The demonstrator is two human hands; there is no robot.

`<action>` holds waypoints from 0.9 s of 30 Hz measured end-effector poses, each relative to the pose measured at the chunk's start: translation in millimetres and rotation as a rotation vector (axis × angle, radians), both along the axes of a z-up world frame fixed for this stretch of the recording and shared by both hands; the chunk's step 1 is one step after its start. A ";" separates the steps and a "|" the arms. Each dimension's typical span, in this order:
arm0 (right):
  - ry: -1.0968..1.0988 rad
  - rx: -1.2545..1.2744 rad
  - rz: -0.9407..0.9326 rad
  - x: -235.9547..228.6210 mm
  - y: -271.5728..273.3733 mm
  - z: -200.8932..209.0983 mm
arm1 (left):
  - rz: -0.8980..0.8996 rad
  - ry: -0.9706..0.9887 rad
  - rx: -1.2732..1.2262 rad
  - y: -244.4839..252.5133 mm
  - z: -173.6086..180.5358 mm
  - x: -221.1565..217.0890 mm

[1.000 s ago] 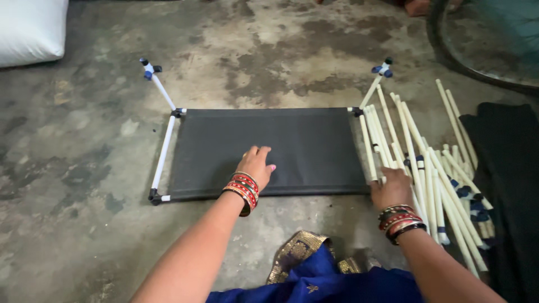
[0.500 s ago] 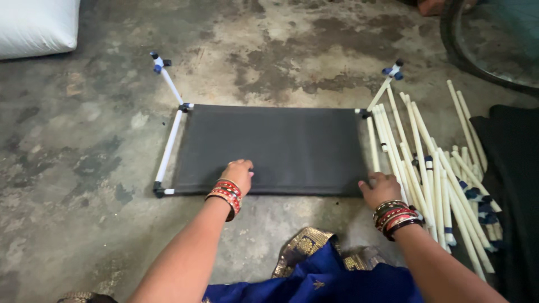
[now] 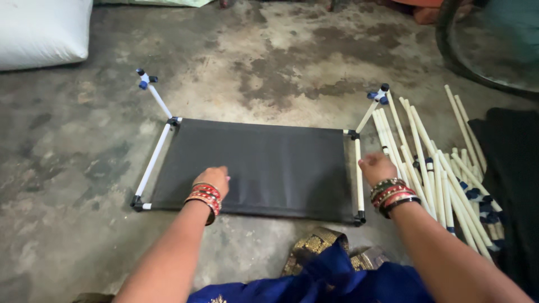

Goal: The person sits on the floor and assembles a folding fabric cot, inserting white tubular frame poles into the fabric sleeves and plastic corner joints, and detaching and reattaching poles on the cot frame. They handle loose poles from a pile beside them and press joints into place by hand.

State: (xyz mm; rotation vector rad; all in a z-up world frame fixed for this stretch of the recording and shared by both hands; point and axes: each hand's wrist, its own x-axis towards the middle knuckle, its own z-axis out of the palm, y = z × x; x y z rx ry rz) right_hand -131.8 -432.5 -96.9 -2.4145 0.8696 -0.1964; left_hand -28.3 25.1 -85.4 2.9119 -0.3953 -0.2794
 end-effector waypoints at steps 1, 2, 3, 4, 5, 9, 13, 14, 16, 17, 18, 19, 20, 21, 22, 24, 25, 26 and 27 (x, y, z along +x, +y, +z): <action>-0.036 -0.008 -0.030 10.1 -1.7 -0.3 | -0.049 -0.027 -0.039 -12.1 3.3 5.7; -0.070 -0.023 -0.054 23.4 -5.5 0.1 | -0.091 -0.053 -0.085 -25.5 6.6 10.6; -0.104 -0.038 -0.078 37.7 -9.8 0.1 | -0.164 -0.055 -0.126 -36.8 11.1 17.1; -0.153 -0.035 -0.103 52.2 -15.1 0.2 | -0.227 -0.057 -0.165 -43.7 15.5 23.6; -0.202 -0.032 -0.128 66.4 -23.3 2.2 | -0.241 -0.051 -0.179 -55.9 20.4 32.7; -0.444 0.139 -0.276 137.6 -55.5 9.2 | -0.334 -0.092 -0.202 -95.6 41.8 74.4; -0.437 0.498 -0.484 199.0 -76.6 19.0 | -0.433 -0.149 -0.203 -108.0 59.6 110.9; -0.434 0.384 -0.469 206.7 -76.2 14.7 | -0.431 -0.167 -0.230 -112.2 60.6 116.4; -0.430 0.154 -0.443 213.9 -79.6 6.1 | -0.433 -0.205 -0.288 -125.2 59.4 127.4; -0.485 0.178 -0.406 214.8 -80.6 -1.2 | -0.438 -0.193 -0.281 -133.3 56.5 132.2; -0.538 0.195 -0.372 211.1 -80.3 -12.5 | -0.447 -0.179 -0.279 -144.4 50.8 133.8; -0.591 0.212 -0.337 204.9 -83.0 -21.3 | -0.455 -0.165 -0.276 -156.7 43.8 134.2; -0.645 0.360 -0.297 199.1 -83.1 -30.7 | -0.465 -0.149 -0.294 -167.2 34.8 132.4; -0.697 0.507 -0.256 193.9 -81.1 -40.5 | -0.474 -0.132 -0.311 -179.3 25.5 128.9; -0.747 0.663 -0.212 190.8 -77.3 -50.2 | -0.480 -0.116 -0.321 -189.2 16.4 125.5; -0.681 0.617 -0.110 184.9 -71.9 -63.1 | -0.542 -0.103 -0.408 -212.7 0.5 115.9; -0.648 0.594 -0.062 184.0 -69.2 -66.9 | -0.575 -0.096 -0.452 -224.6 -5.5 112.0; -0.683 0.621 -0.060 183.4 -68.1 -68.1 | -0.581 -0.014 -0.383 -237.7 -10.5 106.9; -0.718 0.649 -0.057 184.9 -66.2 -68.4 | -0.585 0.066 -0.313 -249.7 -14.8 100.7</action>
